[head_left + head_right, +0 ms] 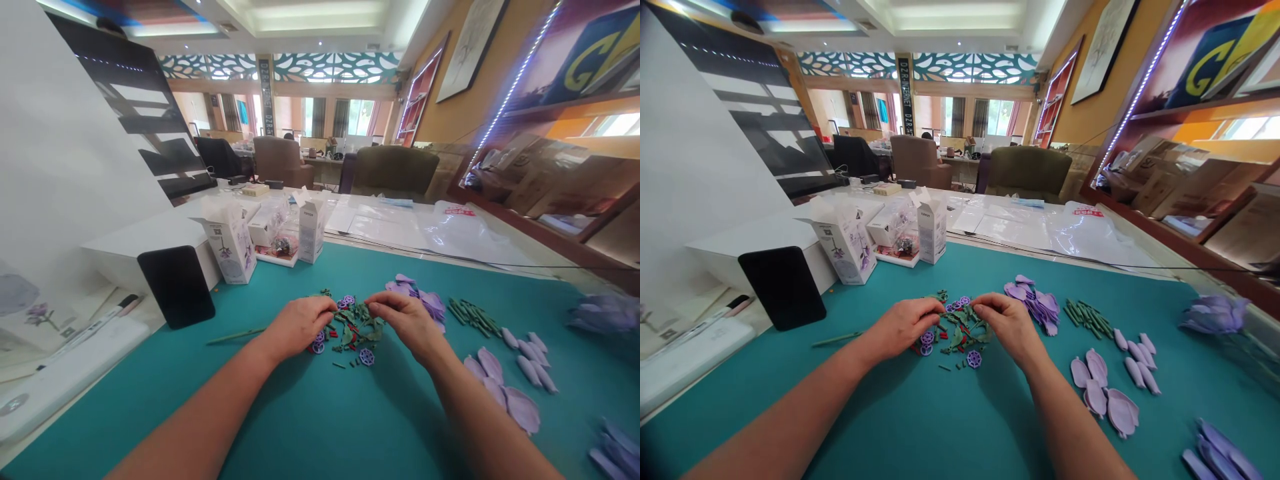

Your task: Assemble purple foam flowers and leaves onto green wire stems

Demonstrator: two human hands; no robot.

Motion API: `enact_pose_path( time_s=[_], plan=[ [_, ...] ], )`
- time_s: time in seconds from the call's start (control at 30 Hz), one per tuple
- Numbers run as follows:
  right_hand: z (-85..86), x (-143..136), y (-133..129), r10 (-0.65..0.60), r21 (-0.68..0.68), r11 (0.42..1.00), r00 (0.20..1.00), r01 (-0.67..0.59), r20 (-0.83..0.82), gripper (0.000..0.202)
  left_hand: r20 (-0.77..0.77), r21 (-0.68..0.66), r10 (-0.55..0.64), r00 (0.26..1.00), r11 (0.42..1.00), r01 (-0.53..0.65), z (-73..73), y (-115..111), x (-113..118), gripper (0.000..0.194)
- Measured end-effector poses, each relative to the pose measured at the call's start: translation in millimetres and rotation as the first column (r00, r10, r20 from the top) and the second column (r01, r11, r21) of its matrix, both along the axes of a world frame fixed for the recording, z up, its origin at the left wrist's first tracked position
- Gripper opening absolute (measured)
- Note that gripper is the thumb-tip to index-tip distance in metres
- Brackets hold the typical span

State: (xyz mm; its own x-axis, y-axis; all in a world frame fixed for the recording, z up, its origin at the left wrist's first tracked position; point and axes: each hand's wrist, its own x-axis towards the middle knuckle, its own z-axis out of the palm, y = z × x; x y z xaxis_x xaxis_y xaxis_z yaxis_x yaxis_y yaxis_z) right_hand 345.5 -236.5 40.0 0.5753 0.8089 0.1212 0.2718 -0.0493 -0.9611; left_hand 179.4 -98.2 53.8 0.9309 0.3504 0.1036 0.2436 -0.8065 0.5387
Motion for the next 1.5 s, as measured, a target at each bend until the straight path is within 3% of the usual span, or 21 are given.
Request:
enact_pose_path(
  time_s=[0.13, 0.47, 0.73, 1.2, 1.5],
  plan=[
    [-8.1, -7, 5, -0.020, -0.004, 1.000, 1.000, 0.020, 0.021, 0.023, -0.010, 0.036, -0.005, 1.000, 0.999, 0.005, -1.8, -2, 0, 0.029],
    [-19.5, -16, 12, -0.039, 0.028, 0.999, 0.997, 0.037, 0.071, 0.023, 0.046, -0.017, 0.034, 0.998, 0.999, -0.033, -1.4, -5, 1, 0.031],
    [-17.0, -24, 11, -0.097, -0.082, 0.990, 0.972, 0.117, 0.213, 0.014, 0.020, 0.000, 0.046, 0.999, 0.999, -0.046, 0.0, -7, 1, 0.033],
    [-20.7, -32, 14, -0.137, -0.045, 0.988, 0.976, 0.147, 0.170, 0.010, 0.028, -0.009, 0.061, 0.998, 0.998, -0.061, -0.3, -7, 1, 0.032],
    [-18.3, -36, 14, -0.153, -0.044, 0.984, 0.951, 0.171, 0.269, 0.008, 0.024, 0.023, 0.048, 0.999, 0.999, -0.048, -0.6, -9, 1, 0.031]
  ],
)
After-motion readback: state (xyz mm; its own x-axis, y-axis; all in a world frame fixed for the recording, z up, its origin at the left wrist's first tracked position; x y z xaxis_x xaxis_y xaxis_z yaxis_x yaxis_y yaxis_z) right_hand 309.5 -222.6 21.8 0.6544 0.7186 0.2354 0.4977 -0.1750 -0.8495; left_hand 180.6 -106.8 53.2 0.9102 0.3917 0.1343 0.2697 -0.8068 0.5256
